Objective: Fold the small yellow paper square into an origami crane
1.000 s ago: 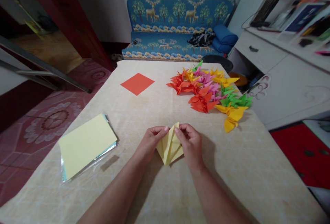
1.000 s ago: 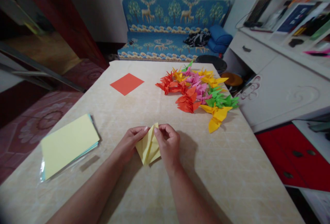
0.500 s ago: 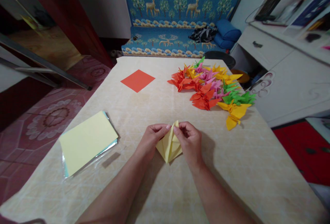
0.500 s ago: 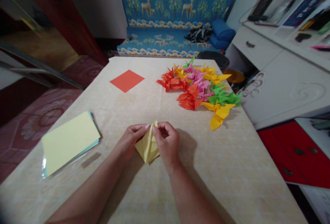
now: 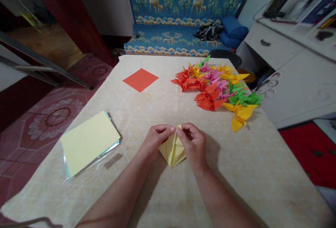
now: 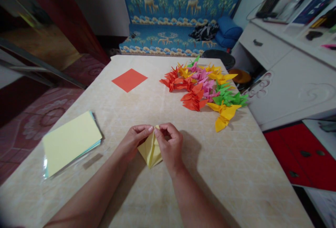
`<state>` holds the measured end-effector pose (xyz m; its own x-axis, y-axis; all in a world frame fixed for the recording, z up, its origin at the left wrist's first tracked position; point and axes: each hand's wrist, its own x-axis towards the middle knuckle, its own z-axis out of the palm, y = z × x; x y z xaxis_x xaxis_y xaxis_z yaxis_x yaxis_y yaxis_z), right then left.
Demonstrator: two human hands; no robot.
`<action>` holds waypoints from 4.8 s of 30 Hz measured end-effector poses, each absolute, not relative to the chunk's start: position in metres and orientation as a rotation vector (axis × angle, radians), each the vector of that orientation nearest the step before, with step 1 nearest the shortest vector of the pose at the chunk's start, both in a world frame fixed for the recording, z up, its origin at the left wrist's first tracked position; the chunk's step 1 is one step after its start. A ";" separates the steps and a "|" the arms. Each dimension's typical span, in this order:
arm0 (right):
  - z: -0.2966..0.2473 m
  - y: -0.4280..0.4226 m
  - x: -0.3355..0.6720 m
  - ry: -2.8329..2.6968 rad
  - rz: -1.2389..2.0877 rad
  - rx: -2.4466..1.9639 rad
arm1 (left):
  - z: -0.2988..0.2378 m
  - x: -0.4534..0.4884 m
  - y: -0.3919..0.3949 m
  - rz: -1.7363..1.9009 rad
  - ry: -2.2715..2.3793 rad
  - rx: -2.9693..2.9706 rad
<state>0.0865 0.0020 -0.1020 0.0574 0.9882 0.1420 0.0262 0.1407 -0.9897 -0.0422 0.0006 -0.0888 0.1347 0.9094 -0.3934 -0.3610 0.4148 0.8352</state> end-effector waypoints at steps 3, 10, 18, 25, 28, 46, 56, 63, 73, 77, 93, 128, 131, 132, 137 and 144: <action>-0.102 0.003 0.088 -1.287 1.000 -1.132 | -0.089 -0.043 0.001 1.005 1.054 0.644; -0.101 0.003 0.090 -1.298 1.001 -1.070 | -0.089 -0.043 0.001 1.005 1.042 0.636; -0.098 0.001 0.090 -1.276 1.047 -1.045 | -0.089 -0.042 0.000 0.991 1.036 0.640; -0.097 0.000 0.091 -1.304 1.064 -1.058 | -0.091 -0.041 0.000 0.990 1.032 0.642; -0.096 0.000 0.091 -1.294 1.095 -1.052 | -0.091 -0.040 0.001 1.000 1.036 0.645; -0.101 0.001 0.088 -1.128 1.184 -1.058 | -0.094 -0.041 0.000 1.040 0.995 0.604; -0.099 0.001 0.087 -1.139 1.159 -1.092 | -0.093 -0.040 0.001 1.027 1.058 0.694; -0.099 0.001 0.088 -1.140 1.210 -1.086 | -0.094 -0.041 0.001 1.026 1.038 0.710; -0.100 0.002 0.086 -1.158 1.212 -1.051 | -0.097 -0.043 0.000 1.042 1.002 0.666; -0.100 0.003 0.087 -1.168 1.198 -1.057 | -0.097 -0.044 0.001 1.038 0.979 0.625; -0.102 0.001 0.087 -1.204 1.183 -1.090 | -0.094 -0.044 0.001 1.023 1.000 0.680; -0.108 0.000 0.085 -1.266 1.182 -1.256 | -0.096 -0.033 -0.003 1.262 1.278 1.042; -0.109 0.000 0.086 -1.226 1.180 -1.252 | -0.098 -0.033 -0.004 1.219 1.305 1.081; -0.109 0.000 0.086 -1.223 1.185 -1.247 | -0.098 -0.033 -0.004 1.217 1.314 1.088; -0.111 -0.001 0.086 -1.224 1.212 -1.209 | -0.103 -0.035 -0.002 1.224 1.292 1.013; -0.110 -0.002 0.084 -1.254 1.224 -1.203 | -0.107 -0.037 -0.001 1.213 1.290 0.999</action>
